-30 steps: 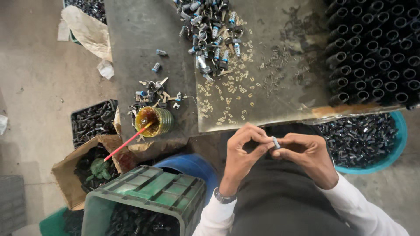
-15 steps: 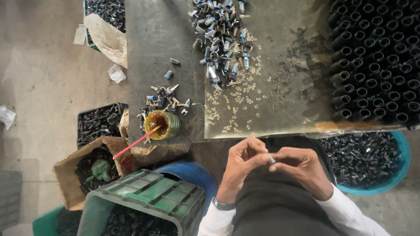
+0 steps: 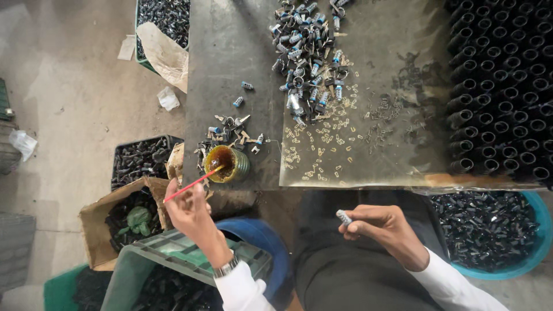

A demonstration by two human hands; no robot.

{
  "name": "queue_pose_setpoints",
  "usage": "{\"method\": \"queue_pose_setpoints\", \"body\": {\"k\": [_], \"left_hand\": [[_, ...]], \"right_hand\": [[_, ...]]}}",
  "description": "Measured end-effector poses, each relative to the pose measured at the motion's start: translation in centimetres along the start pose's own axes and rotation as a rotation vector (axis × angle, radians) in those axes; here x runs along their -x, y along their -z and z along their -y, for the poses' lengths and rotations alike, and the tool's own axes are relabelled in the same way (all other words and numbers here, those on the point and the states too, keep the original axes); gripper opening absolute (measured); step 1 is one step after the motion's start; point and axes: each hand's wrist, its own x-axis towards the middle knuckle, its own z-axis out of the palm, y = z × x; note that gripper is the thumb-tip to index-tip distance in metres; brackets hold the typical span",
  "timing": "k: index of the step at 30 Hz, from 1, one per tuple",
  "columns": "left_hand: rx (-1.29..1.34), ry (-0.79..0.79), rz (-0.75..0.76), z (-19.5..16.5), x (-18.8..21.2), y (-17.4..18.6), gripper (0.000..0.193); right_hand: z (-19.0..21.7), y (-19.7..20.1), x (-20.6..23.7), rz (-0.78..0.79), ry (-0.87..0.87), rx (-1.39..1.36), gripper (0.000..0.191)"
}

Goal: The person picks up small metal components one at a time, dips a red-handled brush into a jar of yellowish flux, and brushes the substance onto each component. Coated components are set down on the workbench among a pile of similar parts.

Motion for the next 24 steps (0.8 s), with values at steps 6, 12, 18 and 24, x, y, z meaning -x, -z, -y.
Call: {"method": "queue_pose_setpoints", "body": {"k": [6, 12, 18, 24], "left_hand": [[-0.010, -0.200, -0.096, -3.3, 0.1, -2.3, 0.013], [0.173, -0.182, -0.128, -6.6, 3.2, -3.0, 0.021], [0.535, 0.097, 0.178, -7.5, 9.2, -4.9, 0.025], [0.503, 0.094, 0.446, -7.6, 12.7, -7.0, 0.025]], "right_hand": [[0.0, -0.8, 0.6, -0.023, -0.038, -0.044, 0.030], [-0.5, -0.6, 0.5, -0.101, -0.022, -0.144, 0.024], [-0.3, 0.1, 0.8, -0.107, 0.058, -0.252, 0.014], [1.3, 0.2, 1.5, -0.147, 0.103, -0.292, 0.012]]}}
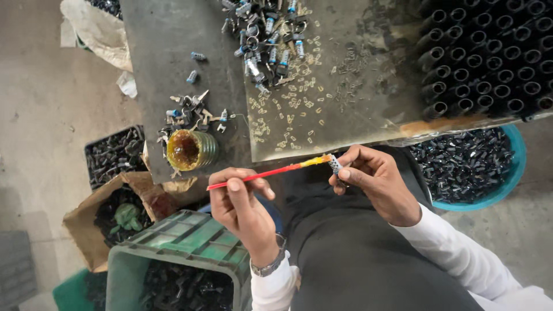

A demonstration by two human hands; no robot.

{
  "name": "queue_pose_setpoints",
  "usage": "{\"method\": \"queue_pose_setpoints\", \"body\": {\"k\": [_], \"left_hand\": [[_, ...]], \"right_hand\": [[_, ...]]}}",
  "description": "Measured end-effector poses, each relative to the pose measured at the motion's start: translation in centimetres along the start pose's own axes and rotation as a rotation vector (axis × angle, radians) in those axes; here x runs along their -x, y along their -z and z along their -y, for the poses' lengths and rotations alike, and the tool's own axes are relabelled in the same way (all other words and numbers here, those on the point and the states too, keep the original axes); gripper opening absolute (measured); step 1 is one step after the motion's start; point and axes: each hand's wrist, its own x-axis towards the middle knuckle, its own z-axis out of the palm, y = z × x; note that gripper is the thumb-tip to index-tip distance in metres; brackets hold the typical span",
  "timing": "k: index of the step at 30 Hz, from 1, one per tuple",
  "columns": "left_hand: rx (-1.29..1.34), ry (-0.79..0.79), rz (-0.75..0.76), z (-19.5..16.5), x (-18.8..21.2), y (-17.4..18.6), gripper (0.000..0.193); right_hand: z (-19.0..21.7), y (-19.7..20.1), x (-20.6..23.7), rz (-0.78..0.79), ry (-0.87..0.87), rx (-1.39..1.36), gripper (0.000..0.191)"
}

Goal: The person picks up small metal components one at a time, dips a red-handled brush into a jar of yellowish flux, and brushes the substance onto each component. Coated components are set down on the workbench among a pile of similar parts.

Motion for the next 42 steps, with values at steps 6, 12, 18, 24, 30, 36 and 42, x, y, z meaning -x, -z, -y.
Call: {"method": "queue_pose_setpoints", "body": {"k": [6, 12, 18, 24, 30, 36, 42], "left_hand": [[-0.022, 0.005, 0.044, 0.4, 0.1, -0.2, 0.024], [-0.125, -0.010, 0.078, 1.0, 0.5, -0.1, 0.025], [-0.018, -0.021, 0.007, 0.7, 0.9, 0.2, 0.024], [0.004, -0.019, -0.035, 0.0, 0.2, 0.1, 0.026], [-0.349, -0.422, -0.389, -2.1, -3.0, 5.2, 0.024], [-0.487, -0.405, -0.584, -0.1, -7.4, 13.5, 0.025], [-1.298, -0.650, -0.261, 1.9, -6.9, 10.2, 0.023]], "right_hand": [[0.5, -0.1, 0.5, -0.045, 0.020, 0.017, 0.012], [0.2, 0.4, 0.7, -0.039, 0.028, 0.018, 0.012], [0.1, 0.5, 0.7, -0.034, 0.010, 0.025, 0.011], [0.0, 0.8, 0.8, -0.065, 0.019, 0.013, 0.012], [1.1, 3.1, 3.0, -0.212, 0.076, 0.273, 0.019], [-2.1, 12.4, 5.3, -0.547, 0.126, 0.624, 0.017], [-4.9, 20.6, 4.9, -0.722, 0.336, 1.049, 0.024]]}}
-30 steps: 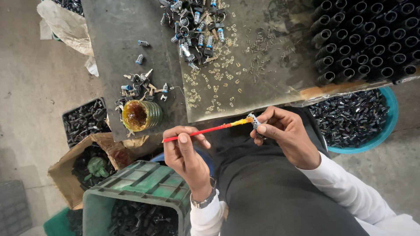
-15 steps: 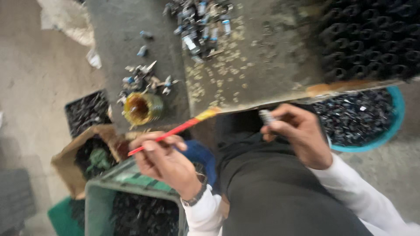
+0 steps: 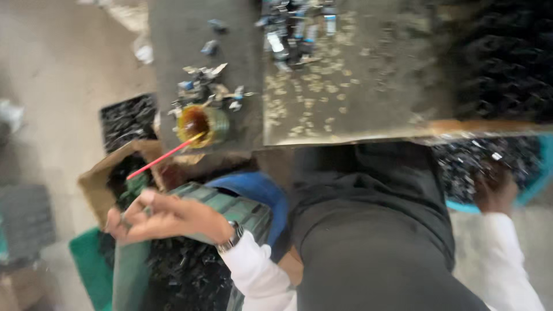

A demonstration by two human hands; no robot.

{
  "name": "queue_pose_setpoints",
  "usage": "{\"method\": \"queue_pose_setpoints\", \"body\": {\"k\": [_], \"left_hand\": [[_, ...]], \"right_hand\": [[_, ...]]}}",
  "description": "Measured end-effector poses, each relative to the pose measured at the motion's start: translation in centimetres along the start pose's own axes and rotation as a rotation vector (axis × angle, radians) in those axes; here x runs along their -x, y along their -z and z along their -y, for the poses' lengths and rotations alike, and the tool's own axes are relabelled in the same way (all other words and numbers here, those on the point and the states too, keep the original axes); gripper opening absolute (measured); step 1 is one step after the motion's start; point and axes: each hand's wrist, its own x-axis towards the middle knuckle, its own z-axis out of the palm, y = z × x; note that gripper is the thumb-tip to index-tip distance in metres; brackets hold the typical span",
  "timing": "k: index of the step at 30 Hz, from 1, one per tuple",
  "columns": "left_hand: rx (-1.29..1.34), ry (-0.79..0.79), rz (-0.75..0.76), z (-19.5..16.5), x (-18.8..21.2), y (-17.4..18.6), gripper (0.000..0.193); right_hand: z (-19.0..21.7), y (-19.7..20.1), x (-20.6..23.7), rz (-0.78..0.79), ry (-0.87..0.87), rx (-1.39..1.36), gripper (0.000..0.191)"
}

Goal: The person picks up small metal components one at a time, dips a red-handled brush into a jar of yellowish flux, and brushes the substance onto each component. Coated components are set down on the workbench among a pile of similar parts.

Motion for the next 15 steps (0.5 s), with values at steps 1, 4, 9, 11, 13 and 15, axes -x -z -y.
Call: {"method": "queue_pose_setpoints", "body": {"k": [1, 4, 9, 11, 13, 15], "left_hand": [[0.031, -0.054, 0.011, -1.7, 0.7, 0.3, 0.021], [0.410, 0.081, 0.205, -5.9, 1.9, 0.2, 0.009], [0.195, 0.088, 0.462, -9.1, -1.0, -10.8, 0.030], [0.019, 0.131, 0.500, -9.5, -1.7, -14.2, 0.044], [0.005, 0.138, 0.539, -9.3, -1.2, -14.8, 0.029], [0.020, 0.148, 0.572, -8.9, -0.7, -14.4, 0.021]], "right_hand": [[0.4, 0.0, -0.2, -0.048, 0.098, 0.208, 0.031], [1.0, -0.9, -0.7, -0.055, 0.192, 0.143, 0.033], [5.9, -2.2, -0.2, 0.055, -0.006, -0.344, 0.033], [8.3, -2.2, 0.5, 0.099, 0.037, -0.140, 0.026], [10.5, -1.7, 2.2, 0.165, 0.090, -0.108, 0.025], [12.0, -2.2, 2.7, 0.204, 0.116, -0.096, 0.024]]}}
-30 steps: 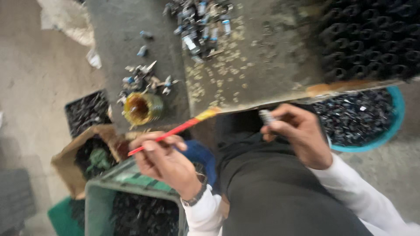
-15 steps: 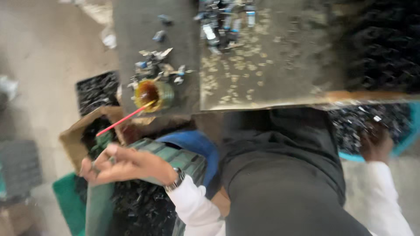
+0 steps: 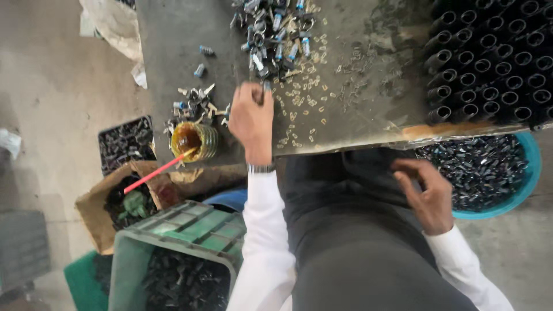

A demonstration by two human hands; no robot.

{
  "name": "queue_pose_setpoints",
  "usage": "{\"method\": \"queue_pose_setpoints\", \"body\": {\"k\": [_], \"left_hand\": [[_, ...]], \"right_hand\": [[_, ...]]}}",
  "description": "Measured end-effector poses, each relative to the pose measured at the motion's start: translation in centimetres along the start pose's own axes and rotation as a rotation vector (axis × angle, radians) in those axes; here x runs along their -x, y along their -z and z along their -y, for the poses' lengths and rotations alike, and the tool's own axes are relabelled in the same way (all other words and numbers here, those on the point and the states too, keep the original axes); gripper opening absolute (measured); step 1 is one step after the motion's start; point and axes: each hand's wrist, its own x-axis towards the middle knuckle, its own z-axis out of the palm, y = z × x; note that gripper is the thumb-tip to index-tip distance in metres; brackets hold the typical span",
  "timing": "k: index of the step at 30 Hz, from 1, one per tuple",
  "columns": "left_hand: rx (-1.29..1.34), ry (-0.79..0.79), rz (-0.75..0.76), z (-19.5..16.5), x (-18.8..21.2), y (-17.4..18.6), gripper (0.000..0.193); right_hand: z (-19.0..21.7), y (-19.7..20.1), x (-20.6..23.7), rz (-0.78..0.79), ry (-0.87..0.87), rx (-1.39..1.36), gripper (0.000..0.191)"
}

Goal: The person picks up small metal components one at a time, dips a red-handled brush into a jar of yellowish flux, and brushes the substance onto each component. Coated components are set down on the workbench among a pile of similar parts.

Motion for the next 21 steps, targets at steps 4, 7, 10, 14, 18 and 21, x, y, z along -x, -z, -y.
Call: {"method": "queue_pose_setpoints", "body": {"k": [4, 7, 10, 14, 18, 21], "left_hand": [[0.147, -0.023, 0.002, 0.8, 3.6, 2.7, 0.016], [0.333, -0.055, 0.071, 0.2, 5.9, 5.3, 0.012], [0.543, 0.024, 0.347, -1.2, 7.3, 6.3, 0.015], [0.625, 0.111, 0.893, -2.6, 6.7, 4.7, 0.017], [0.728, -0.071, 0.984, -4.1, -0.7, 2.6, 0.016], [1.204, 0.006, 0.501, -7.0, -11.5, 2.6, 0.049]], "right_hand": [[1.1, -1.3, 0.4, 0.088, -0.030, -0.119, 0.020], [0.9, -1.7, 0.2, 0.170, -0.021, -0.091, 0.018], [0.3, -1.5, -0.7, 0.229, -0.014, -0.087, 0.018], [-0.8, -0.2, -1.5, 0.234, 0.027, -0.037, 0.017], [-1.9, 0.6, -1.4, 0.193, -0.043, -0.119, 0.016], [-2.3, 0.4, -1.0, 0.182, -0.040, -0.110, 0.016]]}}
